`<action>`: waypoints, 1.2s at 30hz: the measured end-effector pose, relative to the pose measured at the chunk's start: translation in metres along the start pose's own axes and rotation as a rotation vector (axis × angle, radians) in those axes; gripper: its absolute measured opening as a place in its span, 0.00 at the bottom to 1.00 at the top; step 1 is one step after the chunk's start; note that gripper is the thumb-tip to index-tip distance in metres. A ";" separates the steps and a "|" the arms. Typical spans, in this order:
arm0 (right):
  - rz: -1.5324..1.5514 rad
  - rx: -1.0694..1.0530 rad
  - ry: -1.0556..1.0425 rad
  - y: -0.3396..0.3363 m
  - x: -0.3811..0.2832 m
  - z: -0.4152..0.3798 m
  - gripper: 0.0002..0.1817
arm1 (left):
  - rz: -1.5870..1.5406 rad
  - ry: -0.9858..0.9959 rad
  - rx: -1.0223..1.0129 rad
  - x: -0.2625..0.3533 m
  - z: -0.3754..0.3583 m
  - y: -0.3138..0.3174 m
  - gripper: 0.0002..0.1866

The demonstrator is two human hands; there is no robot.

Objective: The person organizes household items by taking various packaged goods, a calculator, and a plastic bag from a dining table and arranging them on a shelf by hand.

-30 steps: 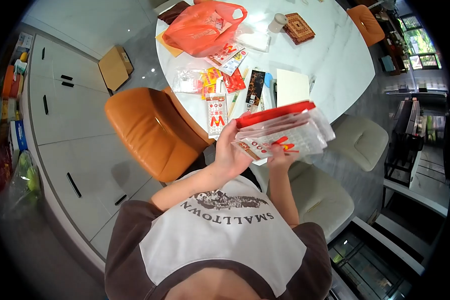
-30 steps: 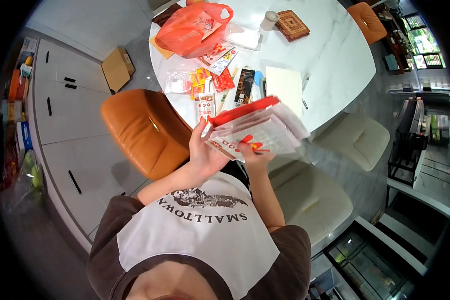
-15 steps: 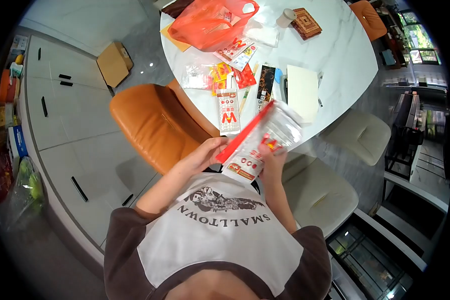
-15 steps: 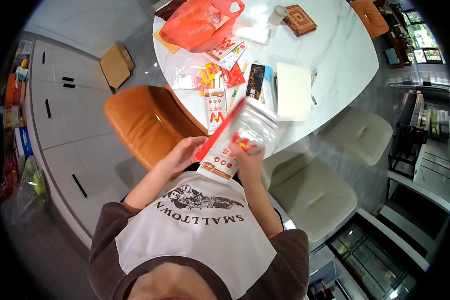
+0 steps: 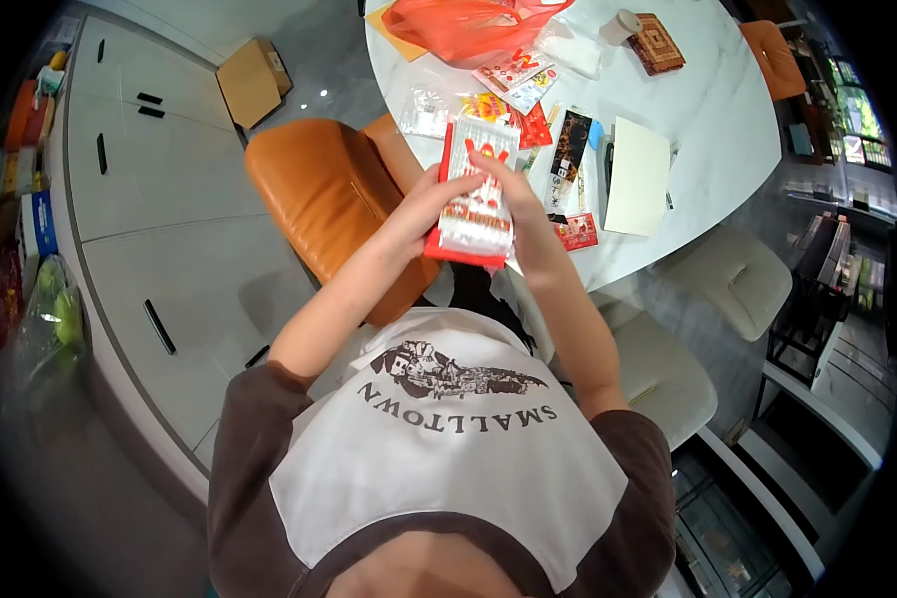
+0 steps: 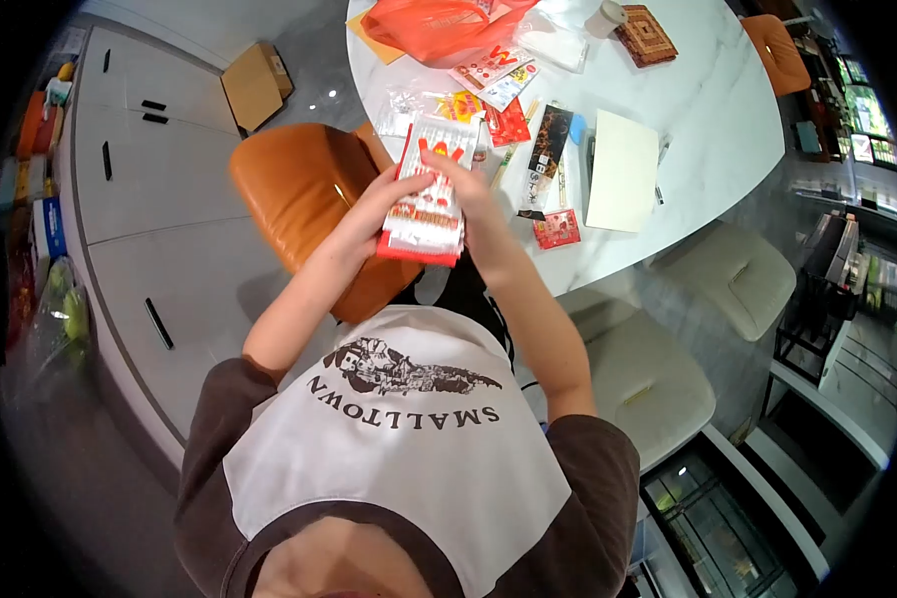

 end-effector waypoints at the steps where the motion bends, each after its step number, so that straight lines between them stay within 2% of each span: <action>1: 0.026 -0.019 0.074 -0.007 0.005 0.012 0.15 | -0.028 -0.003 -0.005 0.003 0.001 0.004 0.20; 2: 0.003 0.019 0.156 -0.021 0.011 0.035 0.15 | -0.019 -0.011 0.008 0.007 0.001 0.005 0.20; 4: 0.002 -0.082 0.155 -0.011 0.004 0.031 0.15 | -0.058 -0.025 0.007 0.007 0.005 0.005 0.18; 6: -0.015 -0.153 0.244 -0.014 0.006 0.041 0.13 | -0.166 -0.117 0.063 0.001 0.006 0.003 0.16; 8: 0.003 -0.236 0.253 -0.016 0.007 0.049 0.13 | -0.240 -0.148 0.091 0.002 0.005 0.004 0.16; 11: -0.122 -0.211 0.232 -0.018 0.005 0.048 0.12 | -0.302 -0.191 0.125 -0.011 0.009 -0.002 0.16; 14: -0.207 -0.195 0.152 -0.017 0.003 0.045 0.12 | -0.353 -0.131 0.049 -0.023 0.011 -0.004 0.16; 15: -0.261 -0.100 0.127 -0.016 -0.001 0.040 0.16 | -0.350 -0.115 0.023 -0.027 0.009 -0.008 0.19; 16: -0.307 -0.046 0.123 -0.012 -0.002 0.028 0.23 | -0.208 -0.032 0.036 -0.023 0.004 -0.011 0.22; 18: -0.269 -0.210 0.141 -0.009 0.010 0.027 0.27 | -0.053 0.094 0.068 -0.016 -0.011 -0.015 0.20; 19: -0.281 -0.274 0.100 -0.013 0.011 0.031 0.27 | -0.069 0.072 0.090 -0.017 -0.017 -0.022 0.21; 20: -0.294 -0.245 0.174 -0.024 0.014 0.034 0.24 | -0.086 0.053 0.114 -0.019 -0.022 -0.031 0.22; 22: -0.690 -0.080 0.041 -0.070 -0.009 0.063 0.23 | -0.070 0.072 0.188 -0.024 -0.032 -0.054 0.21; 23: -0.914 0.095 -0.142 -0.099 -0.025 0.088 0.23 | -0.086 0.091 0.210 -0.023 -0.038 -0.060 0.21; 24: -1.070 0.384 -0.256 -0.124 -0.050 0.091 0.27 | -0.102 0.112 0.232 -0.021 -0.045 -0.065 0.21; 25: -1.185 0.506 -0.385 -0.143 -0.072 0.103 0.30 | -0.078 0.124 0.255 -0.021 -0.051 -0.073 0.21; 28: -1.313 0.807 -0.446 -0.163 -0.101 0.129 0.31 | -0.045 0.146 0.340 -0.021 -0.062 -0.085 0.21; 31: -1.522 1.060 -0.360 -0.147 -0.111 0.135 0.34 | -0.058 0.179 0.408 -0.022 -0.067 -0.091 0.20; 34: -1.364 1.064 -0.226 -0.157 -0.108 0.150 0.38 | -0.037 0.207 0.434 -0.019 -0.070 -0.091 0.20; 36: -1.131 0.817 -0.265 -0.175 -0.100 0.170 0.34 | -0.042 0.218 0.434 -0.019 -0.070 -0.093 0.20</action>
Point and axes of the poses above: each hand's wrist, its own z-axis towards the middle knuckle, its own y-axis out of the palm, x = y × z, the point moved 8 cm from there along z, towards the middle knuckle, and after that the axes turned 11 degrees about y, right-handed, at the moved point
